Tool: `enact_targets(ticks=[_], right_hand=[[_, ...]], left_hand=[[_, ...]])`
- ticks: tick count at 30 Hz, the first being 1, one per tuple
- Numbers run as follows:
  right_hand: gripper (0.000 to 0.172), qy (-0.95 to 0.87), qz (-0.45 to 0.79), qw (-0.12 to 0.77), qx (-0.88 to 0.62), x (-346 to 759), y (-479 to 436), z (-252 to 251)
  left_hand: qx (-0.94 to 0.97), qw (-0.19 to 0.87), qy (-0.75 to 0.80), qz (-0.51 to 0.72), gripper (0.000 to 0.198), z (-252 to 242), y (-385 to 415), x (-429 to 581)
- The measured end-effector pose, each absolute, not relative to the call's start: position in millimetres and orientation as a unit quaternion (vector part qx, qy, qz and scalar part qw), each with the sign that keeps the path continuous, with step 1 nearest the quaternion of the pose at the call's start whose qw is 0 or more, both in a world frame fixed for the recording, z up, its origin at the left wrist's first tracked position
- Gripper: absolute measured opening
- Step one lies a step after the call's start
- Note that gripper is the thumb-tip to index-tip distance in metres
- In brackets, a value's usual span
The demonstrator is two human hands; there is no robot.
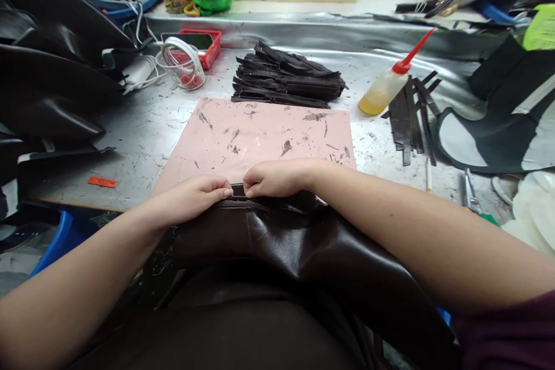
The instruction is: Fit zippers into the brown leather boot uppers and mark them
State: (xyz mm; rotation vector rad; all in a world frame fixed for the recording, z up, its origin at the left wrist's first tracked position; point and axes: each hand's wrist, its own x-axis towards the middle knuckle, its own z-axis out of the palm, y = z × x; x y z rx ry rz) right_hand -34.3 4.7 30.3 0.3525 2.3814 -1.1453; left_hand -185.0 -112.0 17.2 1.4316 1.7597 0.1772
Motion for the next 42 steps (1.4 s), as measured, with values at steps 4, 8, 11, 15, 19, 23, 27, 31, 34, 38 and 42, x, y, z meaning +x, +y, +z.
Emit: enact_targets(ticks=[4,8,11,15,19,23,27,31,34,38,42], right_hand=[[0.009,0.872,-0.410,0.232,0.130,-32.4,3.7,29.9],[0.009,0.877,-0.410,0.218,0.123,-30.5,3.5,26.9],[0.009,0.886,-0.391,0.216,0.122,-30.8,2.5,26.7],[0.010,0.898,-0.359,0.227,0.117,-33.0,1.0,29.5],[0.010,0.891,-0.375,0.230,0.112,-33.7,2.8,28.6],[0.011,0.885,-0.388,0.232,0.108,-32.8,5.5,25.7],[0.011,0.880,-0.397,0.238,0.110,-33.1,6.7,26.0],[0.011,0.877,-0.405,0.232,0.115,-33.1,6.7,26.5],[0.010,0.874,-0.418,0.221,0.114,-31.6,6.0,26.2],[0.010,0.879,-0.410,0.210,0.126,-28.7,2.0,28.2],[0.010,0.901,-0.375,0.172,0.133,-22.9,-8.6,29.4]], left_hand=[[0.598,0.385,0.701,0.060,0.027,24.5,-116.8,-179.5],[0.721,0.106,0.685,0.012,0.025,38.8,-136.1,-154.6],[0.791,-0.026,0.611,-0.016,0.028,40.6,-152.2,-136.1],[0.801,-0.062,0.594,-0.036,0.029,31.5,-161.7,-129.0],[0.797,-0.089,0.598,-0.020,0.025,27.6,-161.8,-130.8],[0.796,-0.102,0.596,-0.006,0.022,28.7,-162.0,-130.6],[0.796,-0.096,0.597,0.001,0.022,29.4,-162.3,-130.8],[0.803,-0.049,0.594,0.030,0.019,32.7,-161.0,-137.7],[0.784,-0.019,0.615,0.083,0.013,35.7,-160.9,-149.0],[0.738,0.015,0.666,0.111,0.019,33.1,-163.4,-162.6],[0.730,0.041,0.668,0.134,0.015,21.8,-168.8,-164.4]])
